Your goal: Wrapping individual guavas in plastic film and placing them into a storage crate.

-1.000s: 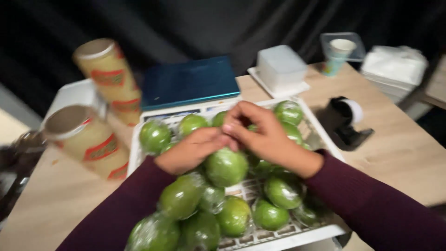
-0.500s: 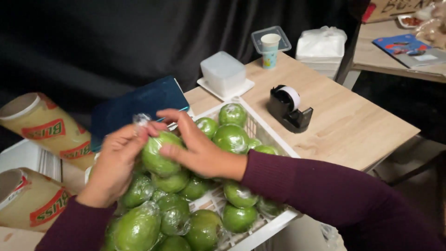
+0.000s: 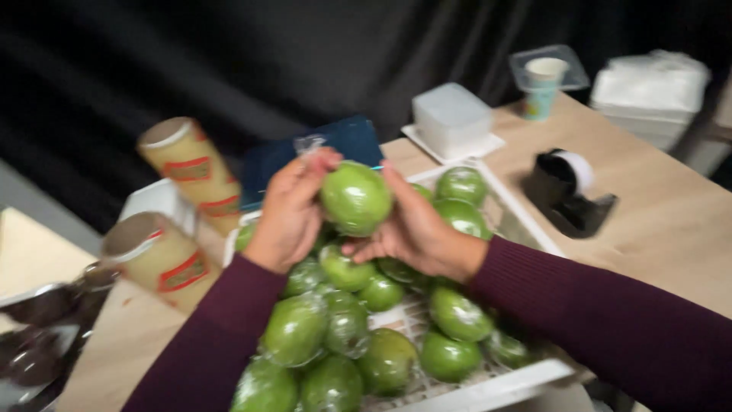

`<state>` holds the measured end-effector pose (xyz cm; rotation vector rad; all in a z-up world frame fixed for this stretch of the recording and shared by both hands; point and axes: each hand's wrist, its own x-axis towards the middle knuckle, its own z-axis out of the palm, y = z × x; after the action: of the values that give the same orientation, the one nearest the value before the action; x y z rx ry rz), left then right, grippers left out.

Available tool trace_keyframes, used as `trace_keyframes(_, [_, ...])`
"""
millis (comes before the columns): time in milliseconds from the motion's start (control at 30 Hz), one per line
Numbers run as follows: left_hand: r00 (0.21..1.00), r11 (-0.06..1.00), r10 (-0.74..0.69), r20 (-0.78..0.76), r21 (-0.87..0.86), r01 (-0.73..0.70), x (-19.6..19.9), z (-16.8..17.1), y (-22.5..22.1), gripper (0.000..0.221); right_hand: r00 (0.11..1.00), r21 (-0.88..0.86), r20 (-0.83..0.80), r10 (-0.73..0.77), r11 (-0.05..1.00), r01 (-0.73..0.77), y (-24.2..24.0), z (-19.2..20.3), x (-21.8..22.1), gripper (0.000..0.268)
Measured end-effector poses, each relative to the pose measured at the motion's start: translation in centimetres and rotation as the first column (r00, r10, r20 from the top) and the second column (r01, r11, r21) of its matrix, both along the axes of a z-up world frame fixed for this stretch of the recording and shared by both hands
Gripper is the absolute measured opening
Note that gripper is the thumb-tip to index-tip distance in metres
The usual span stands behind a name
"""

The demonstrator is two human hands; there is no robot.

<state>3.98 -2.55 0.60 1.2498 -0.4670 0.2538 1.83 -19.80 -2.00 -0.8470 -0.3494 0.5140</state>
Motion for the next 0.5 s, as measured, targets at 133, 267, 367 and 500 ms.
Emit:
trace_keyframes(133, [0.981,0.992,-0.020,0.193,0.127,-0.005,-1.0,1.5,-0.6,0.039,0.999,0.080,-0.008,0.043,0.996,-0.042,-0.8,3.0,-1.8,0.076])
trace_keyframes(267, [0.990,0.976,0.128,0.060,0.169,-0.136,-2.0,2.4,-0.9,0.029,0.970,0.036,0.134,-0.203,0.979,0.200,-1.1,2.4,-0.2,0.061])
trace_keyframes(367, [0.978,0.977,0.196,-0.072,0.102,-0.188,-1.5,3.4,-2.1,0.020,0.679,-0.058,0.628,-0.381,0.847,0.529,-2.3,2.1,1.5,0.073])
trace_keyframes(500, [0.953,0.961,0.275,-0.124,-0.001,-0.277,-0.3,3.5,-3.2,0.023,0.233,0.066,0.896,-0.377,0.633,0.771,-1.9,2.9,0.5,0.083])
